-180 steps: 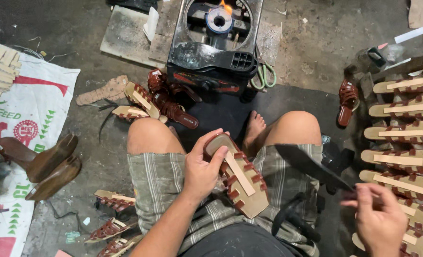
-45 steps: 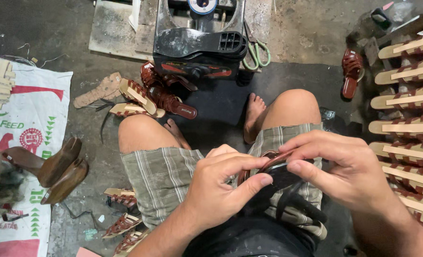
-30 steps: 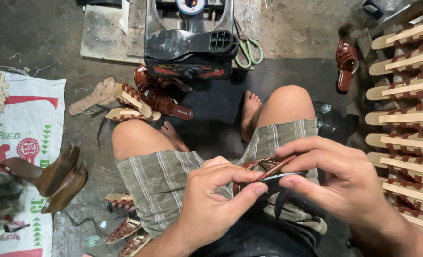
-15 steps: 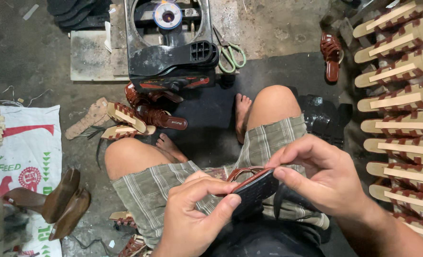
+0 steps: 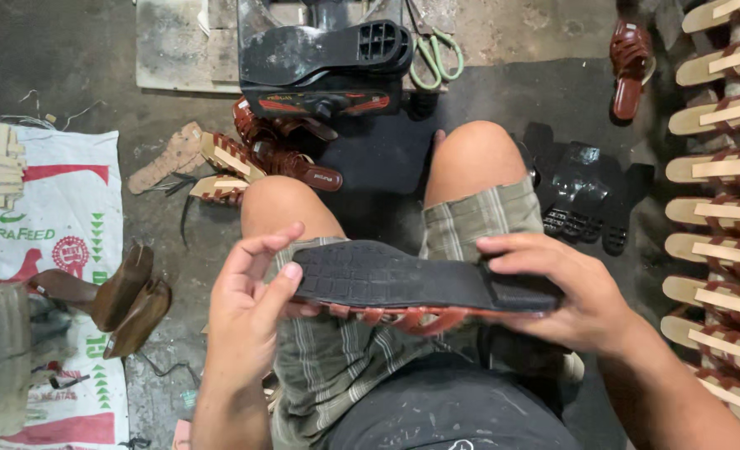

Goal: The person assembles brown sandals by heating black rubber soles on a gas stove, then pressing them onto the sandal bases. They trim excess rubber with scissors and use a tool to smooth the edges, repeating the process for multiple sandals.

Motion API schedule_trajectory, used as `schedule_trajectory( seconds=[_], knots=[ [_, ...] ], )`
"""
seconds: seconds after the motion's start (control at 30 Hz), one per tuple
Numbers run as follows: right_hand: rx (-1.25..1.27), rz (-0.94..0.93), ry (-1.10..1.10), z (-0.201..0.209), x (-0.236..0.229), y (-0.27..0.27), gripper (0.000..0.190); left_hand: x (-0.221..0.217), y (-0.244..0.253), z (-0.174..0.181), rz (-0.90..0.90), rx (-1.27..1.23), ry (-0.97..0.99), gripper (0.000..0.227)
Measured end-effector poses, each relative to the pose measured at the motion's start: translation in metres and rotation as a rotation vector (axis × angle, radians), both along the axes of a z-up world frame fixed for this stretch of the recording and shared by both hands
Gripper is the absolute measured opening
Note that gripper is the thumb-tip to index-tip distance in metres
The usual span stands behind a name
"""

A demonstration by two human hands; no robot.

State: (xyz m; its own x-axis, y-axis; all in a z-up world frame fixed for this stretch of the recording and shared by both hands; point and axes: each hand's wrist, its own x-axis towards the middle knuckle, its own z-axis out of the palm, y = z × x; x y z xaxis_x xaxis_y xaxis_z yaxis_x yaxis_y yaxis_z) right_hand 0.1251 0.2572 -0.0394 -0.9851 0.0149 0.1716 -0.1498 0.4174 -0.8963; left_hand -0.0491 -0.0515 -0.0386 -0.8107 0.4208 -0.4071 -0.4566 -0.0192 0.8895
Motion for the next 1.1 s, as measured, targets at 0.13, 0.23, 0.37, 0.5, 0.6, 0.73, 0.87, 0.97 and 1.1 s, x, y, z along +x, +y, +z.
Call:
schedule_trajectory(
  seconds=[0.13,0.23,0.37,0.5,0.6,0.73,0.87,0.97,1.1],
  knots=[
    [0.266,-0.087,0.060,-0.034,-0.011,0.010,0.046,0.015,0.022,0.000,-0.054,-0.649,0.488,0.019],
    [0.173,-0.151,0.027,-0.038,-0.010,0.009,0.046,0.034,0.052,0.008,-0.247,-0.504,1.152,0.035],
    [0.122,-0.151,0.061,-0.035,-0.009,0.004,0.044,0.046,0.094,0.010,-0.459,-0.387,1.327,0.034],
    [0.116,-0.154,0.059,-0.037,-0.007,0.003,0.037,0.046,0.110,0.004,-0.511,-0.364,1.349,0.022],
    [0.089,-0.158,0.036,-0.039,-0.005,0.005,0.033,0.046,0.113,0.000,-0.549,-0.358,1.320,0.019],
    [-0.024,-0.085,0.013,-0.040,-0.001,0.020,0.037,0.043,0.118,0.001,-0.548,-0.335,1.271,0.021],
    [-0.124,-0.090,-0.015,-0.046,0.003,0.030,0.030,0.038,0.121,-0.002,-0.547,-0.293,1.243,0.023],
    [-0.179,-0.073,-0.038,-0.052,0.004,0.035,0.032,0.037,0.121,-0.005,-0.538,-0.278,1.234,0.023],
    [-0.358,-0.050,-0.068,-0.058,0.003,0.041,0.031,0.034,0.123,-0.006,-0.525,-0.280,1.208,0.021]
  ],
)
